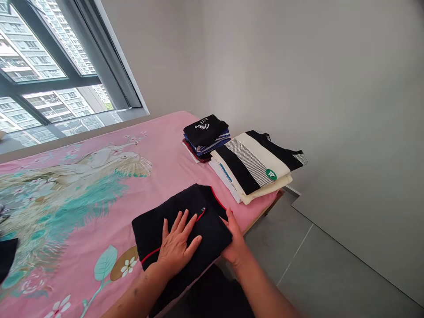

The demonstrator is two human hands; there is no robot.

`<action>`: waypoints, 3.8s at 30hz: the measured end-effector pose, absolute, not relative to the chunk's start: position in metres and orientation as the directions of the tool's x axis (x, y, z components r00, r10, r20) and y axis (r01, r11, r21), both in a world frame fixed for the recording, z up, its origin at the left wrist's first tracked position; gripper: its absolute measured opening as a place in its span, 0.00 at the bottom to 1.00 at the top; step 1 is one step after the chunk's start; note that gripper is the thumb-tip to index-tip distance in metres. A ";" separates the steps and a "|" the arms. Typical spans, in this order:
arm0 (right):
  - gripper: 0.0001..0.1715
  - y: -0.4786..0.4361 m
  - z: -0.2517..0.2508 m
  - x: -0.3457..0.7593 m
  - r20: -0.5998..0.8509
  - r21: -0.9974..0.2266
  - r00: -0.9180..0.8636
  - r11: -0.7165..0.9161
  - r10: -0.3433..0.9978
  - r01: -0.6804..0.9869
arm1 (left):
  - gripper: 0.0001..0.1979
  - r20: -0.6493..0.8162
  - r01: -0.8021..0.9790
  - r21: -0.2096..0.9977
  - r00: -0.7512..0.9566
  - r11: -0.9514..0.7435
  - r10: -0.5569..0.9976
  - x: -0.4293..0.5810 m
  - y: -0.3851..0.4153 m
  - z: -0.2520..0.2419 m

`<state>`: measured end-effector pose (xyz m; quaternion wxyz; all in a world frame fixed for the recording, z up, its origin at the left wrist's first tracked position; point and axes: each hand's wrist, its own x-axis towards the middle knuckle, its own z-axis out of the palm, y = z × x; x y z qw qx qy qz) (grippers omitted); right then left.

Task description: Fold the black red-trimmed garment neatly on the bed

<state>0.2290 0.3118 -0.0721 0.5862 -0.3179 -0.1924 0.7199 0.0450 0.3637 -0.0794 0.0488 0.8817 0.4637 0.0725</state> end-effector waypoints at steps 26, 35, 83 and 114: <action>0.36 0.396 -0.076 0.157 0.005 -0.513 -0.307 0.266 0.952 0.816 | 0.33 -0.035 0.917 0.084 0.393 -0.389 0.919 -0.030 0.394 -0.078; 0.34 0.399 -0.074 0.150 0.019 -0.465 -0.215 0.199 0.976 0.863 | 0.34 -0.026 0.927 0.106 0.364 -0.359 0.931 -0.026 0.390 -0.067; 0.20 0.259 -0.112 0.264 -0.105 -0.913 0.353 -0.231 0.930 0.338 | 0.33 0.129 0.781 -0.008 0.620 -0.624 0.774 -0.052 0.320 -0.074; 0.22 0.386 -0.087 0.235 -0.224 -0.673 0.142 -0.259 0.964 0.693 | 0.33 0.163 0.765 0.034 0.631 -0.643 0.758 -0.061 0.320 -0.086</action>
